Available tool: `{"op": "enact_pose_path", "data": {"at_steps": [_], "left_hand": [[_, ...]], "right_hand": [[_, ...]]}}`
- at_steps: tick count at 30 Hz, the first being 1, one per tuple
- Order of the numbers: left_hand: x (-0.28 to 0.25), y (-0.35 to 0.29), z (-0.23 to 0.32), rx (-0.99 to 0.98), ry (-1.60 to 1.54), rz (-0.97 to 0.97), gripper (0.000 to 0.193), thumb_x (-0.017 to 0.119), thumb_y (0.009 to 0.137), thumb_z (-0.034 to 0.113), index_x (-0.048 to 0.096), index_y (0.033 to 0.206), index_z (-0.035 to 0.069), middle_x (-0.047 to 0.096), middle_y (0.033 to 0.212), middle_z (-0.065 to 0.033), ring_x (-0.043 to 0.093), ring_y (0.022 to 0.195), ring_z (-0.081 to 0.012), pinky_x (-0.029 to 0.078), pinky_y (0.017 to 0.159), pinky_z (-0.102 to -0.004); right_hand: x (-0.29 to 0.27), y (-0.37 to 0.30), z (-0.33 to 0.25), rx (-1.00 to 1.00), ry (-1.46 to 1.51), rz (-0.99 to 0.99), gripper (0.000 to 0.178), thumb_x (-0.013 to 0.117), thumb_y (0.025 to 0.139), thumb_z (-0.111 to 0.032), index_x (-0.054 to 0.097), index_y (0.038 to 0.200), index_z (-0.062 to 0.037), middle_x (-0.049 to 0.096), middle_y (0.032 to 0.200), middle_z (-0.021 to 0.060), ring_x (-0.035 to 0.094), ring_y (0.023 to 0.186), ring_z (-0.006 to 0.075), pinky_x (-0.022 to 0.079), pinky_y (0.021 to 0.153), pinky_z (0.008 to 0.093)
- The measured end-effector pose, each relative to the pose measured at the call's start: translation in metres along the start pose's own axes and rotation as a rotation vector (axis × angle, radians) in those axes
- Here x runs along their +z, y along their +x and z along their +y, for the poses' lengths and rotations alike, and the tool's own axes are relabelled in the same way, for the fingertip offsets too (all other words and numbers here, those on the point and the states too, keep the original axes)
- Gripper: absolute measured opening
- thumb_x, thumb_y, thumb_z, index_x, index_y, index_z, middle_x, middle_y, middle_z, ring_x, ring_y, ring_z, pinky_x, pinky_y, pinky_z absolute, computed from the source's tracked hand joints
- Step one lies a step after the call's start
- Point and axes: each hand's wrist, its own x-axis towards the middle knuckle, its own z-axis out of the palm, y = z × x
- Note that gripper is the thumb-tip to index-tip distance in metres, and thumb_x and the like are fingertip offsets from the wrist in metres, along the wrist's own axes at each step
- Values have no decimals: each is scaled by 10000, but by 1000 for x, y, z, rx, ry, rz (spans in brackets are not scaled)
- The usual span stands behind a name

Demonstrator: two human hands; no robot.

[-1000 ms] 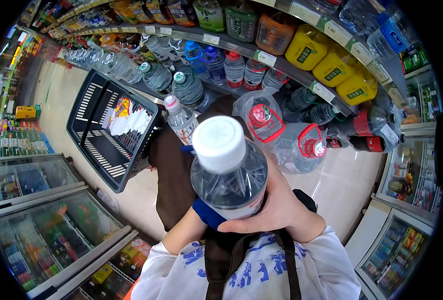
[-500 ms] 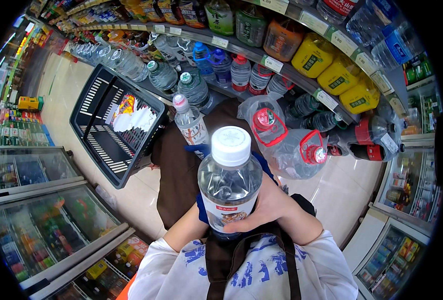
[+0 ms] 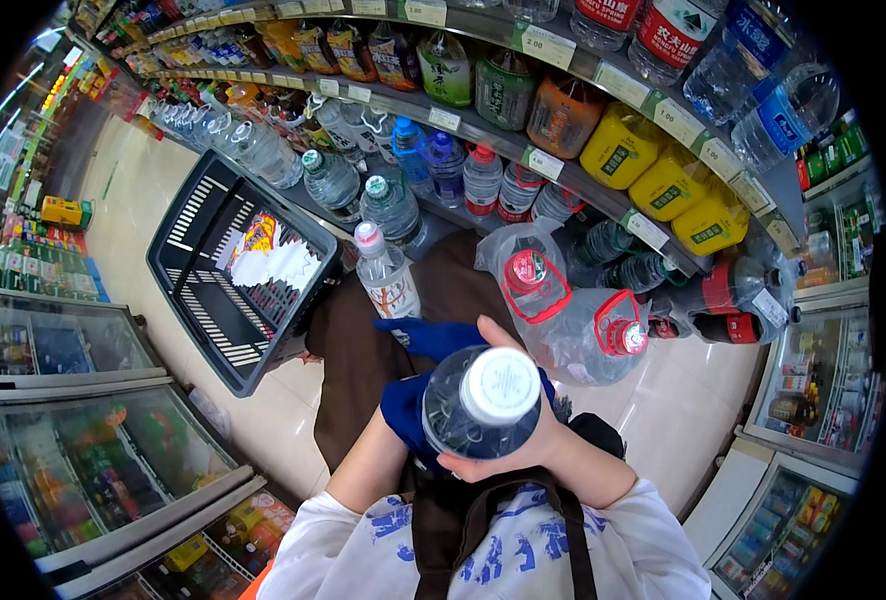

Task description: The person wipes several plastic water bottles with a blue cloth and places them on a store shelf. They handle individual bottles and a six-pack of water, arranging them among other beverages in a retail aisle.

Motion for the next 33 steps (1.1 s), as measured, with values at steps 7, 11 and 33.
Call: {"op": "enact_pose_path", "data": {"at_steps": [7,11,33], "left_hand": [[0,2,3,19,104,62,438,566,738,316,471,1083,64,538,1014,-124,528,910,-264,422,777,-350],[9,8,-4,76,248,174,437,560,742,320,470,1085,64,537,1017,-125,526,913,-264,421,780,-351],[35,3,-20,233,518,264,435,530,768,343,465,1099,67,531,1032,-126,518,930,-259,416,798,-355]], "right_hand": [[2,0,3,-100,-98,109,1009,777,476,-247,199,1252,43,424,1162,197,482,1034,268,372,874,328],[-4,10,17,178,466,279,790,730,612,-168,236,1207,-7,454,1078,94,479,976,180,409,815,320],[-31,43,45,907,1458,298,473,423,818,-444,559,943,-8,601,849,146,604,735,233,508,626,329]]}}
